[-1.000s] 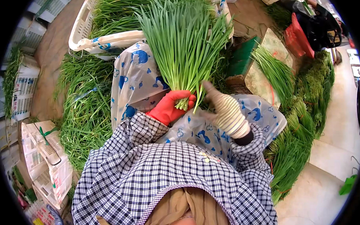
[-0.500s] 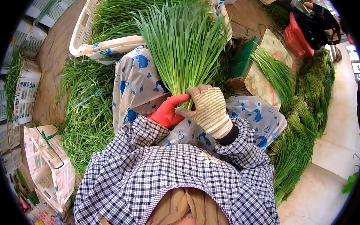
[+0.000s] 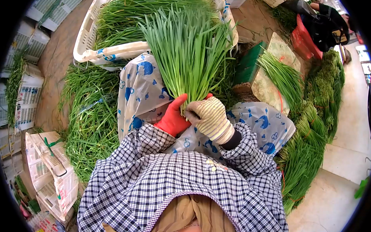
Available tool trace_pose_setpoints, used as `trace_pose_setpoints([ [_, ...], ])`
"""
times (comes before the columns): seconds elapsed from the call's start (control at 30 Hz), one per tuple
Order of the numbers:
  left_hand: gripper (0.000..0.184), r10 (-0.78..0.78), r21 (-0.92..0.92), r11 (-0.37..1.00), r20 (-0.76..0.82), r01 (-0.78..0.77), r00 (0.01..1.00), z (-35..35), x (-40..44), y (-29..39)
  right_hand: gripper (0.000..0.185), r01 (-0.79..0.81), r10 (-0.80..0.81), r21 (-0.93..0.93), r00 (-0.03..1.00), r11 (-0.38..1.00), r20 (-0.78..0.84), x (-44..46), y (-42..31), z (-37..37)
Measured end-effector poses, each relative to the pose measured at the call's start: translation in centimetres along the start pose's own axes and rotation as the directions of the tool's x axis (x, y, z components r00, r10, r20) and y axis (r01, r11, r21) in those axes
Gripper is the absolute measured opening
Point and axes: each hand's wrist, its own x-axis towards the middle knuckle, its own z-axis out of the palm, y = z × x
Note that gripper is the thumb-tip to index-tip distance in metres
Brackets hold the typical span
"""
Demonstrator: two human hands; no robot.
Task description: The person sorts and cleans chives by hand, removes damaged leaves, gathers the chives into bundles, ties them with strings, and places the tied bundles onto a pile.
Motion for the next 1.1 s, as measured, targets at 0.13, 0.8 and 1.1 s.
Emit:
trace_pose_setpoints([
  [0.13,0.050,-0.023,0.012,1.000,-0.091,0.024,0.996,-1.2,-0.1,0.0,0.009,0.041,-0.039,-0.056,0.999,0.998,0.035,-0.4,0.7,0.8],
  [0.8,0.033,-0.005,0.050,0.998,-0.452,0.031,0.892,-0.4,0.0,0.0,0.014,0.106,-0.058,-0.094,0.909,0.990,0.412,-3.4,-1.3,-1.8],
  [1.1,0.033,-0.008,0.011,1.000,-0.411,0.014,0.912,-0.3,0.3,0.0,0.033,-0.142,0.204,-0.202,0.920,0.969,0.333,-2.3,-2.1,-5.6],
])
